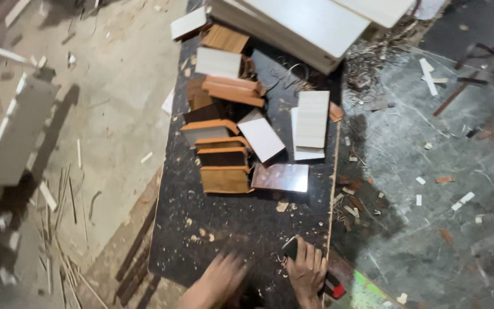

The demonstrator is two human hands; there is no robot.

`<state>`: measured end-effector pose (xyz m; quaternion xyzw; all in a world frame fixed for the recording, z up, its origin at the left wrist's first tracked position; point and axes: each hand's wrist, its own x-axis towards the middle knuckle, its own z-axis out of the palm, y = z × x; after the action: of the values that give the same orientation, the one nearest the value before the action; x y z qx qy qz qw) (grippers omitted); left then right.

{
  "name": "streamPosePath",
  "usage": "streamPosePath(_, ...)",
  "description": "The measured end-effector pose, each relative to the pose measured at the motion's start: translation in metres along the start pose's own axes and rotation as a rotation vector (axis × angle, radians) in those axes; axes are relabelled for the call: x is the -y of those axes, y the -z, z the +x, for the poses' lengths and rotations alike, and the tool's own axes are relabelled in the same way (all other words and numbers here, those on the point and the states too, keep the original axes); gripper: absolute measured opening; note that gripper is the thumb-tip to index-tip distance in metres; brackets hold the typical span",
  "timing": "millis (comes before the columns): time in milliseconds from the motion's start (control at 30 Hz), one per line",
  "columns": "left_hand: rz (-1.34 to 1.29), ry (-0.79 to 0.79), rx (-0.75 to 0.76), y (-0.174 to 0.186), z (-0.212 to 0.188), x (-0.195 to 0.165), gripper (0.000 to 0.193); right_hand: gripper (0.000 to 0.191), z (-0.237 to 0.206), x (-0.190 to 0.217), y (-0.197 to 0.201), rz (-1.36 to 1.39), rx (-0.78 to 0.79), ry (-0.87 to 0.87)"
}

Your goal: The person sands several small rectangular wooden pieces on a workbench using a sanding block. They handle each piece individually, sanding the surfaces and edges, then set them aside. The person also briefly handles a small wooden box structure.

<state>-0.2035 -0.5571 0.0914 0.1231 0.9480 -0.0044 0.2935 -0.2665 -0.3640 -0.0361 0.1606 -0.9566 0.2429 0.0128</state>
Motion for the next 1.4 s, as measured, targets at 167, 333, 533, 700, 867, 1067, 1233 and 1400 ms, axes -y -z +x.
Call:
streamPosePath(167, -0.369, -0.021, 0.58, -0.057, -0.063, 0.014, 0.047, 0.058, -0.009, -0.003, -0.014, -0.111, 0.064, 0.029)
streamPosePath(333, -1.02, -0.442, 0.596, 0.021, -0.076, 0.016, 0.045, 0.06, -0.007, 0.002, -0.011, -0.111, 0.038, 0.032)
streamPosePath(533, -0.713, 0.118, -0.621, 0.049, 0.02, 0.027, 0.068, 0.063, -0.003, 0.022, 0.014, -0.111, -0.071, 0.055)
streamPosePath(700, -0.34, 0.125, -0.536, -0.003, 0.075, 0.087, 0.085, 0.065, 0.004, 0.035, 0.035, -0.087, -0.056, 0.023)
streamPosePath(867, -0.094, 0.019, -0.653, 0.02, 0.115, 0.098, 0.088, 0.067, -0.005, 0.055, 0.043, -0.096, 0.015, -0.086)
streamPosePath(1067, -0.306, -0.156, -0.929, 0.051, 0.131, 0.098, 0.03, 0.076, -0.077, 0.073, 0.055, -0.018, -0.033, -0.255)
streamPosePath(1233, -1.066, -0.193, -0.981, 0.031, 0.077, 0.107, 0.027, 0.088, -0.112, 0.089, 0.058, 0.006, 0.026, -0.318)
streamPosePath(1400, -1.282, 0.042, -0.837, -0.044, 0.034, 0.099, 0.026, 0.086, -0.103, 0.128, 0.044, 0.054, 0.337, 0.024)
